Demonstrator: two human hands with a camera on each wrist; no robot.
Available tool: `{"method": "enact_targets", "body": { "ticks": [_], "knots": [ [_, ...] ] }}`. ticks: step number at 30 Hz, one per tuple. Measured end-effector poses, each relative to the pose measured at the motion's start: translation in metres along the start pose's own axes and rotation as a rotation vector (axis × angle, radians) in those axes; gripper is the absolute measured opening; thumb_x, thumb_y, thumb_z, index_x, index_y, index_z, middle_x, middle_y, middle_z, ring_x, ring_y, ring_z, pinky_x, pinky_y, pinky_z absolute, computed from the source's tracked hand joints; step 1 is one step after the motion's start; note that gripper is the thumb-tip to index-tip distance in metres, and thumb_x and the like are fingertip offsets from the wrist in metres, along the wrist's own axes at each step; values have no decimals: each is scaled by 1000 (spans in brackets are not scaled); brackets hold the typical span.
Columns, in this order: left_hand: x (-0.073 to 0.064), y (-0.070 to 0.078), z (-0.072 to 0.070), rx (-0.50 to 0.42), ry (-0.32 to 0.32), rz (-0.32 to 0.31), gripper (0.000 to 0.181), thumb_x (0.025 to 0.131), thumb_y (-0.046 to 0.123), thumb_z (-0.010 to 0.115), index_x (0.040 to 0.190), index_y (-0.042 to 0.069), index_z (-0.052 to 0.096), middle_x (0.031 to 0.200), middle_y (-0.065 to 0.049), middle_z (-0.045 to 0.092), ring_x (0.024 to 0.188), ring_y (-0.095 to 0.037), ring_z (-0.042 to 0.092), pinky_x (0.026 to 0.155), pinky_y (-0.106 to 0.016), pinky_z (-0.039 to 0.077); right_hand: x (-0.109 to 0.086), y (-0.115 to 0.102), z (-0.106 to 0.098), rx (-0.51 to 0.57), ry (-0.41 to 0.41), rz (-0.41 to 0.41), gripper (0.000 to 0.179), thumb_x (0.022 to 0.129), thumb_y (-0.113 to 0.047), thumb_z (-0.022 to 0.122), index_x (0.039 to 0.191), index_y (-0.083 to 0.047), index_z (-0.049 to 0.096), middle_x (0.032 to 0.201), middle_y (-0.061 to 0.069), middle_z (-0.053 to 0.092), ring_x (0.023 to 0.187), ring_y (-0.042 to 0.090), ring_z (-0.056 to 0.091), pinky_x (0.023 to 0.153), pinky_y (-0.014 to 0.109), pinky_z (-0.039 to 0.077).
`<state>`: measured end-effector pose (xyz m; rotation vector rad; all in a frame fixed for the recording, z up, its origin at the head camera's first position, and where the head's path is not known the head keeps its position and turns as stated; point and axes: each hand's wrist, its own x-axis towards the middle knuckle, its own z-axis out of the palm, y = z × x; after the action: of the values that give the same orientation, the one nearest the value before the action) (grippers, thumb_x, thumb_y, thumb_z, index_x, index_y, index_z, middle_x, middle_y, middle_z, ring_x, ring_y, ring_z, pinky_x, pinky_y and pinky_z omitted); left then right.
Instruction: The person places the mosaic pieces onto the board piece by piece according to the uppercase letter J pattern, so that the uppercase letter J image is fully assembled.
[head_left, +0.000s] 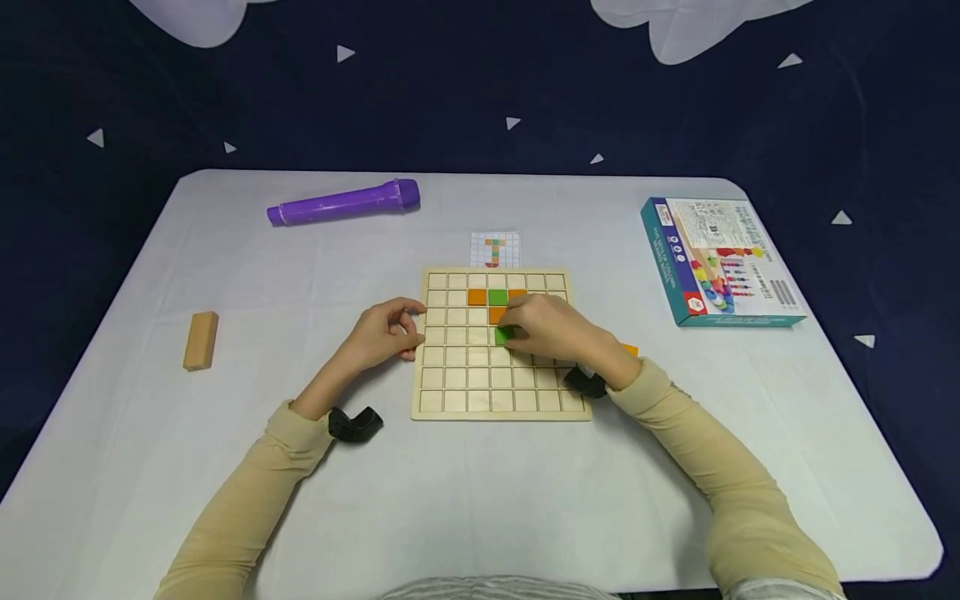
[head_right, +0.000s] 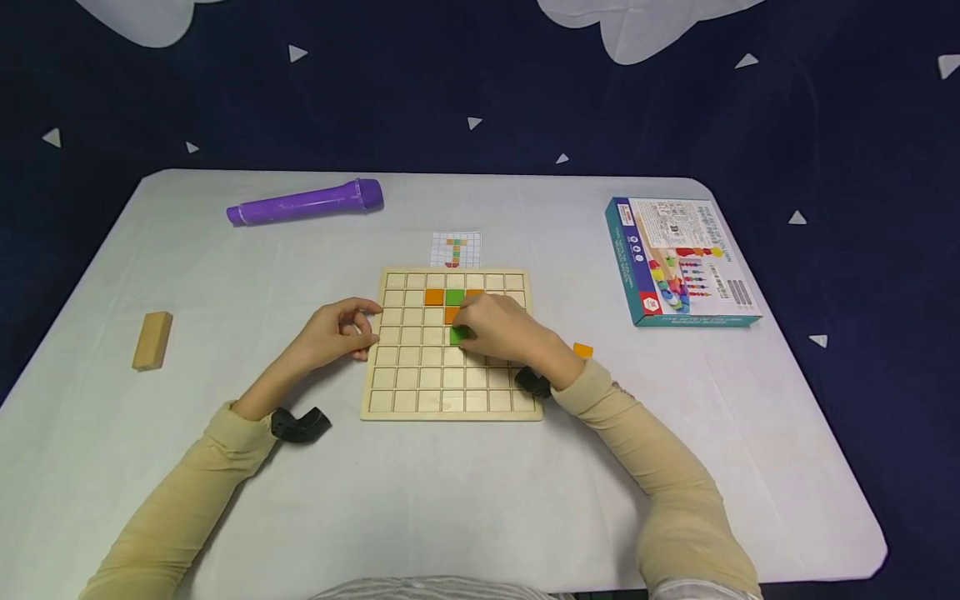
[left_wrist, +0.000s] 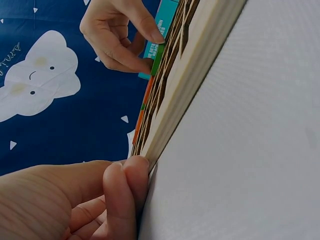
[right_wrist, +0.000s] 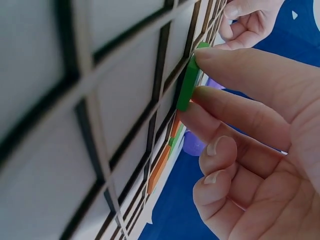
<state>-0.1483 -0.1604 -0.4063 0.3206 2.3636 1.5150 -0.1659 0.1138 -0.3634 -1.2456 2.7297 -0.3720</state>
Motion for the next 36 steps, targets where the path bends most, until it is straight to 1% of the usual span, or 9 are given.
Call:
{"method": "enact_targets", "body": {
  "ticks": [7, 15, 23, 29, 36],
  "knots": [
    [0, 1, 0, 4, 2, -5, 44, 83, 1, 65, 125, -3, 51, 77, -9, 59, 53, -6, 60, 53, -23, 54, 2, -3, 0, -16, 14, -20, 18, 78, -17, 75, 95, -8, 73, 89, 3, 66, 77, 11, 61, 68, 27, 55],
    [-1, 2, 0, 5, 1, -6, 44, 83, 2, 65, 125, -2, 51, 78, -8, 59, 53, -7, 60, 53, -23, 55, 5, -6, 2, -27, -11, 15, 18, 80, -15, 73, 96, -9, 74, 89, 3, 67, 77, 11, 61, 67, 25, 54],
    [-1, 1, 0, -9, -5, -2, 45, 83, 2, 64, 126, -3, 51, 79, -10, 59, 54, -6, 60, 54, -23, 55, 5, -6, 2, -14, -3, 24, 18, 80, -17, 73, 96, -9, 73, 90, 4, 67, 78, 12, 62, 67, 25, 54],
    [0, 1, 2, -14, -3, -18, 45, 84, 2, 64, 126, -2, 51, 79, -8, 57, 54, -7, 60, 54, -23, 55, -2, -4, -1, -2, 48, 4, 12, 83, -13, 70, 94, -9, 73, 88, 4, 67, 78, 13, 62, 68, 26, 54],
    [-1, 1, 1, -8, -1, -18, 45, 84, 2, 64, 126, -2, 50, 79, -8, 58, 54, -8, 60, 54, -24, 55, -21, 1, -7, -30, 119, -1, 11, 83, -11, 69, 92, -8, 74, 84, 4, 67, 74, 13, 62, 65, 26, 54]
  ]
}}
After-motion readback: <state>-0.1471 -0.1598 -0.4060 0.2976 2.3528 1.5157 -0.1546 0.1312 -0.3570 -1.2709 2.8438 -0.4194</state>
